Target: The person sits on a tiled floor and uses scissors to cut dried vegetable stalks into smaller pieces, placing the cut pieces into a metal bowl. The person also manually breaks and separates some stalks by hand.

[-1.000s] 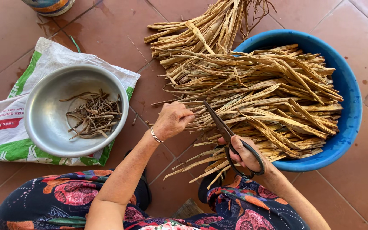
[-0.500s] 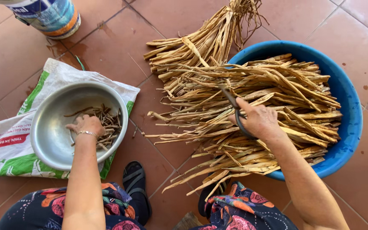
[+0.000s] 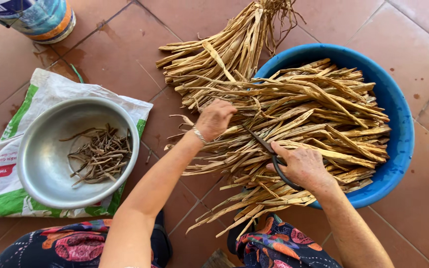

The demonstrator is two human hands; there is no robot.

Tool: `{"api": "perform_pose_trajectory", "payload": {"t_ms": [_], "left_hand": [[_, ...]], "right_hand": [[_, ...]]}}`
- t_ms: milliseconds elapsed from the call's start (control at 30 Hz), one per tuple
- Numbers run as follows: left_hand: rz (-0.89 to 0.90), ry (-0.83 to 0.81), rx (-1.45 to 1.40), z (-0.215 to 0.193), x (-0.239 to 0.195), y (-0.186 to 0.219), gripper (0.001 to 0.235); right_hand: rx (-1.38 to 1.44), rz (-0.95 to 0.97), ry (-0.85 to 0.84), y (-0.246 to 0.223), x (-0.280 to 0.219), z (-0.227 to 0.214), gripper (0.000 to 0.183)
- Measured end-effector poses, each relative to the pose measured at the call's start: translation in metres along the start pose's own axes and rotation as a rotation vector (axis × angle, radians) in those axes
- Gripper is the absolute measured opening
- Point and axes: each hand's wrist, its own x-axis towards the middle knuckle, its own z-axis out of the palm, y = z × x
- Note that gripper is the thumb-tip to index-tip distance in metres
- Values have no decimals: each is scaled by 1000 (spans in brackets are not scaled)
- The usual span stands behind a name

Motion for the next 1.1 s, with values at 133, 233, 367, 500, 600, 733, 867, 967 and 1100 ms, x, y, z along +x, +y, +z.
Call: {"api": "perform_pose_trajectory", "payload": {"t_ms": [133, 233, 367, 500, 600, 733, 867, 967, 1100], "left_hand": [[26, -165, 195, 38, 18, 0, 34], [30, -152, 271, 50, 24, -12, 42], [-25, -219, 320, 51, 38, -25, 41], [-22, -107, 402, 37, 62, -22, 28], [107, 45, 414, 36, 62, -10, 36], [237, -42, 423, 54, 51, -16, 16], [91, -99, 422, 73, 54, -41, 4], [-128, 81, 107, 62, 47, -49, 7], [-668, 149, -735, 4, 31, -40, 5]], "right_hand": [[95, -36, 66, 5, -9, 7, 68], [151, -42, 64, 11, -14, 8, 67], [78, 24, -50, 13, -21, 11, 66], [126, -10, 42, 14, -22, 13, 74], [235, -2, 53, 19, -24, 12, 70], [376, 61, 25, 26, -29, 11, 70], [672, -69, 181, 37, -34, 8, 72], [845, 13, 228, 38, -29, 13, 73], [890, 118, 141, 28, -9, 23, 72]]}}
